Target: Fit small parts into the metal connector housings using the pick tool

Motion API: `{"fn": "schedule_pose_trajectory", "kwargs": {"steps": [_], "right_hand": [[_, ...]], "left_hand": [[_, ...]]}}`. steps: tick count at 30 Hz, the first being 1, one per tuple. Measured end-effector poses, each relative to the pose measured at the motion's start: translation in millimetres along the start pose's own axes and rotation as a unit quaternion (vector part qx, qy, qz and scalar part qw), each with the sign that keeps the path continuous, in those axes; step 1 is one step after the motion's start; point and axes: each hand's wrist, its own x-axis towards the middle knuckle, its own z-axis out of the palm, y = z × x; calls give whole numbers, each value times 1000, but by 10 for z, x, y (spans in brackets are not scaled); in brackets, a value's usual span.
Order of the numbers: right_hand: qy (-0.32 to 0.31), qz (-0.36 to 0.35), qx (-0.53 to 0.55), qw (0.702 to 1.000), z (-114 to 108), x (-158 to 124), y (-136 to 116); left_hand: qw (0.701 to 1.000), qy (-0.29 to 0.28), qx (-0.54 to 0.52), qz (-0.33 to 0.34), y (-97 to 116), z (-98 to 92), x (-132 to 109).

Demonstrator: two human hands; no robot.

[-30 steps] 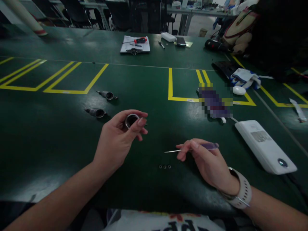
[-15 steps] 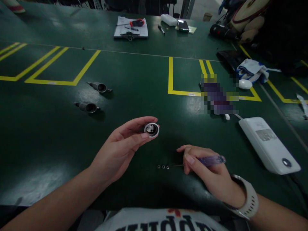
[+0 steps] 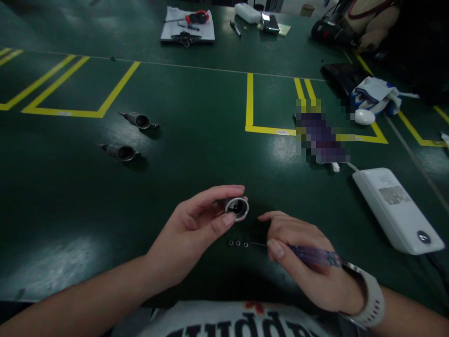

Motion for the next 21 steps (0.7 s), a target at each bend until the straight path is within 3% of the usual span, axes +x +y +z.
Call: {"fn": "schedule_pose_trajectory", "kwargs": {"steps": [3, 21], "right_hand": [[10, -4, 8, 1000, 25, -2, 3], [16, 31, 8, 999, 93, -45, 18]], "left_hand": [[999, -32, -4, -3, -43, 25, -23], [992, -52, 105, 56, -108, 49, -34]]}}
